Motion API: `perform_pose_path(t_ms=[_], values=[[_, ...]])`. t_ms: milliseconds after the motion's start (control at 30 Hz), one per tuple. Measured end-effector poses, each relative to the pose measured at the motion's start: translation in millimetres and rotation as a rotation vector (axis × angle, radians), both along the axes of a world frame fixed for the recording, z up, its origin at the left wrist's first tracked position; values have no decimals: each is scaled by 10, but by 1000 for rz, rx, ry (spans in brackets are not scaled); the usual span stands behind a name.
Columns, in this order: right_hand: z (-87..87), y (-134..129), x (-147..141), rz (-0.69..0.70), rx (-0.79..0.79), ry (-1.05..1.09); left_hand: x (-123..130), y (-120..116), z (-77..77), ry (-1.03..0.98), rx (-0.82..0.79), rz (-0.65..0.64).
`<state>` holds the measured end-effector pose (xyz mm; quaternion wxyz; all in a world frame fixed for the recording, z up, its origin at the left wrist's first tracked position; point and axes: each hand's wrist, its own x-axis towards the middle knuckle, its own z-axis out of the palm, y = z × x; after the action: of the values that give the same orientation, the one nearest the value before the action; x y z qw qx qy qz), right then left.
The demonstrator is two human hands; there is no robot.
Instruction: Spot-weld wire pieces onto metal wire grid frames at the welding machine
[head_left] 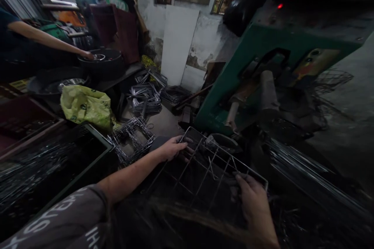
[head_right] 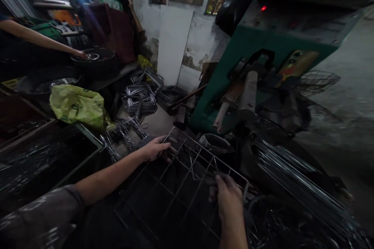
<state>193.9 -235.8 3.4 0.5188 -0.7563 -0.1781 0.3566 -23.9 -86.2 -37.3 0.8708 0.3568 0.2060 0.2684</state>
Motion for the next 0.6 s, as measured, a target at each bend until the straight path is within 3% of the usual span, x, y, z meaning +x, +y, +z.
perform_pose_path(t_ms=[133, 500, 600], values=[[-46, -22, 7, -33, 3, 58, -11, 12, -21, -9, -9, 12], [-127, 242, -24, -196, 53, -75, 31, -1, -13, -4, -12, 15], [-133, 253, -28, -198, -19, -160, 17, -3, -19, -1, 0, 30]])
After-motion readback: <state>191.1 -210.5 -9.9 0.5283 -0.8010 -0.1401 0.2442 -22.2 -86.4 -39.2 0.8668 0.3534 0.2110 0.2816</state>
